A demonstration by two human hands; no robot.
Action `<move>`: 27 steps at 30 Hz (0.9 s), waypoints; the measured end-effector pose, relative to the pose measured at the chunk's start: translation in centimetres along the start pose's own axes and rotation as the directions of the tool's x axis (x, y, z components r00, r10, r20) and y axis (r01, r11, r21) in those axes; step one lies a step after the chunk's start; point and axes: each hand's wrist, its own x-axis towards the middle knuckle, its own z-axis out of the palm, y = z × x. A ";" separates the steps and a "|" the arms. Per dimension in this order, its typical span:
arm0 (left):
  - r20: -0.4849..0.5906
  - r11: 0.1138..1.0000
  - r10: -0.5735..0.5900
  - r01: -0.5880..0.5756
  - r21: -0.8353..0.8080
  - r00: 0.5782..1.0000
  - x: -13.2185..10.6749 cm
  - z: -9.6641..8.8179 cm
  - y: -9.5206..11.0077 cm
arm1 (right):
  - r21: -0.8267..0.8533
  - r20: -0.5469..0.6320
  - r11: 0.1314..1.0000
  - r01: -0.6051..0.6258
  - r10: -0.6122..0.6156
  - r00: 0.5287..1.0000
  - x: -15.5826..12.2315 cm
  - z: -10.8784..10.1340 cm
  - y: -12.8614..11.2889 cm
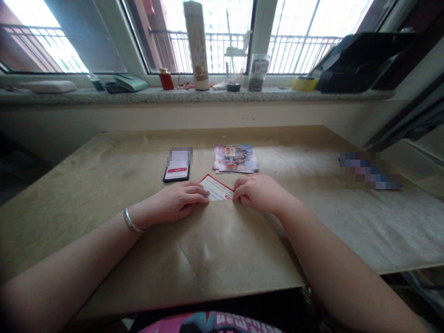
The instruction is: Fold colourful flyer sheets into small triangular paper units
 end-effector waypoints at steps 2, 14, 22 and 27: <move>-0.001 1.000 0.002 -0.002 -0.002 1.000 0.0 0.0 0.0 | -0.006 0.002 1.000 -0.006 0.006 1.000 -0.1 -0.1 0.2; 0.002 1.000 -0.021 0.021 -0.017 1.000 0.1 -0.2 0.2 | 0.004 0.013 0.999 -0.041 0.041 0.999 -0.8 0.3 1.5; -0.007 1.000 -0.011 0.011 -0.017 1.000 0.0 0.2 -0.1 | 0.011 0.017 0.998 -0.055 0.055 0.998 -1.2 -0.1 1.9; -0.007 1.000 -0.014 0.014 -0.003 1.000 0.1 0.1 0.0 | 0.022 -0.012 0.990 -0.140 0.140 0.990 -1.3 0.0 2.0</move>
